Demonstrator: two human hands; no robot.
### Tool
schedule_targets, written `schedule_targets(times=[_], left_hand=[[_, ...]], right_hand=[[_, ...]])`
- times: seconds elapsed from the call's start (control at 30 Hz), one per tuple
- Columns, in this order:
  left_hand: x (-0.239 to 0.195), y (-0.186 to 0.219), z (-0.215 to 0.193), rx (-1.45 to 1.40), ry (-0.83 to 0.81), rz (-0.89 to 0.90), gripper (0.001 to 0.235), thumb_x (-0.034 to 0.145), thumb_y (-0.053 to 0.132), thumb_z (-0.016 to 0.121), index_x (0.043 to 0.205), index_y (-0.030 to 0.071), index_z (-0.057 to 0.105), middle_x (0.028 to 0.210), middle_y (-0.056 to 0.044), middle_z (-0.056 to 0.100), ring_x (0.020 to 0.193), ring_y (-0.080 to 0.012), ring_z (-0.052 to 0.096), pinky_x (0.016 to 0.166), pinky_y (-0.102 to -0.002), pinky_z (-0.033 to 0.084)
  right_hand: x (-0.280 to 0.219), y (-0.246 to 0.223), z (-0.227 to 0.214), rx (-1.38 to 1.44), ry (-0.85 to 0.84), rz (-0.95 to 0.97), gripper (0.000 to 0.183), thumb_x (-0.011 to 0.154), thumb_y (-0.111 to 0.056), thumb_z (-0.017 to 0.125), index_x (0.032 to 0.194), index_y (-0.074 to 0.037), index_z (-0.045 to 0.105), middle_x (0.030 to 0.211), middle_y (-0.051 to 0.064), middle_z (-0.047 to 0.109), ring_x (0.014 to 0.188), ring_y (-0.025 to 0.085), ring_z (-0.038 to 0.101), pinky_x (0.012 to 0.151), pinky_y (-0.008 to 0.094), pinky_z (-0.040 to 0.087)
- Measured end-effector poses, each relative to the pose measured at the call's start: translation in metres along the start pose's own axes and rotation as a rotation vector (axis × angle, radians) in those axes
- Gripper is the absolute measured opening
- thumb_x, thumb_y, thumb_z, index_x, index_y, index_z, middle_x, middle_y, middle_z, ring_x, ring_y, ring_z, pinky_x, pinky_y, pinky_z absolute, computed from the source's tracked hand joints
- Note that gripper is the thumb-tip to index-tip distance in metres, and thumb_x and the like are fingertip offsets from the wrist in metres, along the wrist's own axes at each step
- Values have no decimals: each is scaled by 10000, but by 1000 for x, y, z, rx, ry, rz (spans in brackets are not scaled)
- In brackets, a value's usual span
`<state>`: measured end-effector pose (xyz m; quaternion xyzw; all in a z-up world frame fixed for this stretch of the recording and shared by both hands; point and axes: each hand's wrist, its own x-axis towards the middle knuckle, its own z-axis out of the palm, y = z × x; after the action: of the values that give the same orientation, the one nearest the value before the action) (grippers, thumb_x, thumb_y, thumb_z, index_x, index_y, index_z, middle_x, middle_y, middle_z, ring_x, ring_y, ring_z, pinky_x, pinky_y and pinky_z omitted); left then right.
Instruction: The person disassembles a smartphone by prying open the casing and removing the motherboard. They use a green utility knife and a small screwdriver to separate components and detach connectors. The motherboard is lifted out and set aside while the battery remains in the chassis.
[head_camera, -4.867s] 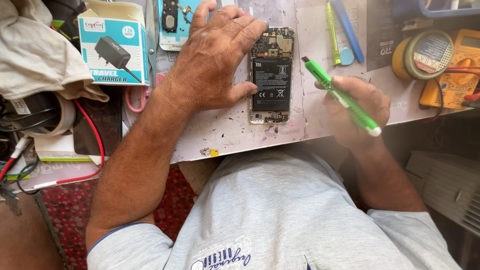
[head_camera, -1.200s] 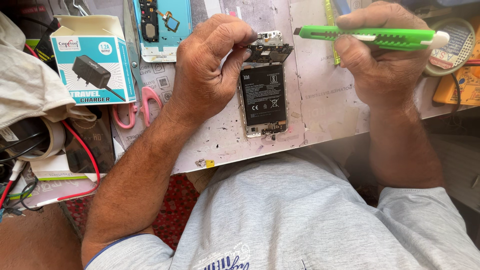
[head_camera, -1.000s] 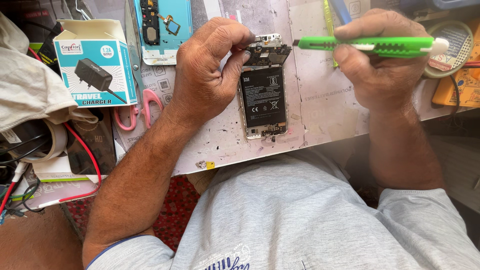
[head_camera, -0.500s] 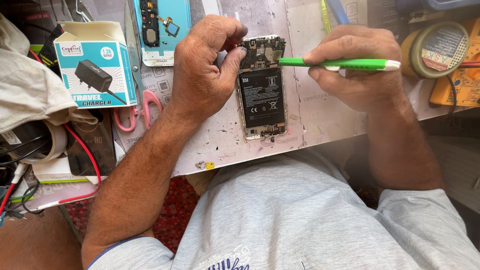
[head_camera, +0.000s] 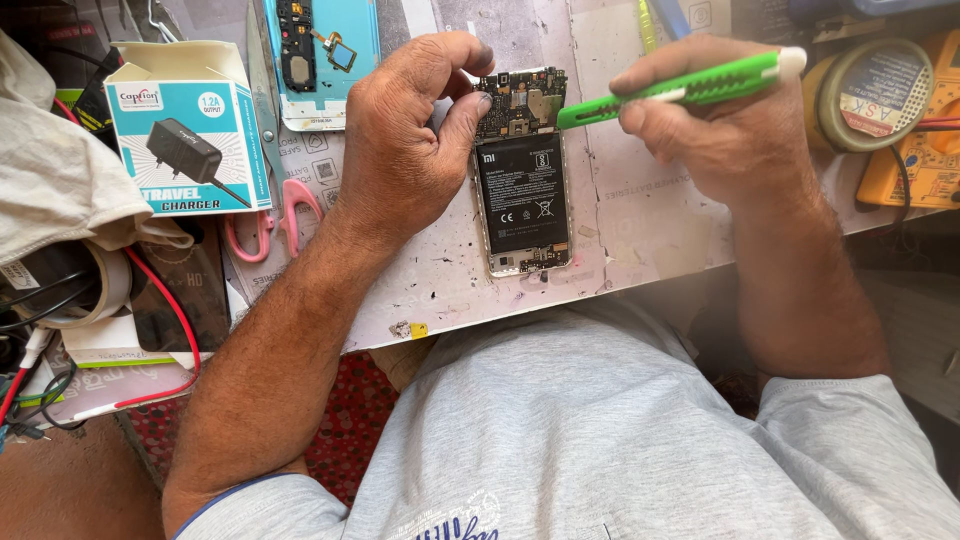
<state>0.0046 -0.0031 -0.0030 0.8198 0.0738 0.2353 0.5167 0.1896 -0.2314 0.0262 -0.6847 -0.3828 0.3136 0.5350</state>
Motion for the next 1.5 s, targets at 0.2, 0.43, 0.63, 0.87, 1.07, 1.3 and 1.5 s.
schedule_targets(times=[0.2, 0.43, 0.63, 0.87, 1.07, 1.3, 1.5], left_hand=[[0, 0, 0, 15, 10, 38, 284, 998, -71, 746, 1232, 52, 641, 1144, -68, 715, 1005, -142, 738, 813, -287, 620], [-2, -3, 1, 24, 20, 25, 259, 987, -84, 736, 1181, 64, 648, 1107, -66, 713, 1014, -152, 748, 770, -264, 610], [-2, -7, 0, 4, 70, 85, 246, 1019, -77, 748, 1189, 54, 627, 1129, -68, 713, 1049, -151, 747, 913, -268, 638], [-2, -8, -2, -4, 93, 65, 273, 1014, -80, 741, 1223, 52, 626, 1148, -72, 713, 1008, -144, 744, 911, -277, 628], [-2, -11, -3, -1, 89, 85, 268, 1032, -77, 737, 1236, 54, 623, 1121, -66, 715, 1013, -140, 748, 912, -272, 634], [-3, -11, -3, 5, 92, 72, 265, 1024, -73, 739, 1229, 53, 627, 1092, -68, 714, 991, -143, 751, 886, -265, 636], [-2, -11, -3, -32, 89, 42, 272, 1012, -73, 735, 1229, 53, 632, 1129, -64, 716, 964, -122, 743, 851, -251, 630]], right_hand=[[-3, 5, -1, 132, 8, 64, 124, 1054, -18, 751, 1153, 38, 700, 878, 108, 732, 631, 58, 640, 518, 172, 487], [-3, 9, -4, 88, -11, 9, 156, 1075, -75, 767, 1159, 38, 699, 887, 116, 737, 643, 60, 641, 519, 167, 489], [-3, 10, -3, 88, -14, -3, 160, 1073, -77, 765, 1160, 38, 697, 887, 111, 737, 643, 59, 642, 513, 164, 491], [5, -1, 1, 229, 110, 4, 132, 931, -36, 734, 1056, -5, 705, 797, 72, 724, 591, 50, 643, 493, 174, 490], [0, -5, 0, 6, 133, -79, 114, 968, 45, 716, 1081, 27, 710, 835, 77, 698, 666, 69, 652, 577, 178, 509], [0, -10, 0, -198, 130, -109, 133, 944, 45, 737, 1073, 23, 718, 827, 65, 683, 681, 71, 617, 590, 183, 468], [2, -11, 2, -87, 150, -65, 141, 958, -41, 763, 1086, -13, 712, 855, 19, 700, 709, 44, 641, 579, 162, 498]])
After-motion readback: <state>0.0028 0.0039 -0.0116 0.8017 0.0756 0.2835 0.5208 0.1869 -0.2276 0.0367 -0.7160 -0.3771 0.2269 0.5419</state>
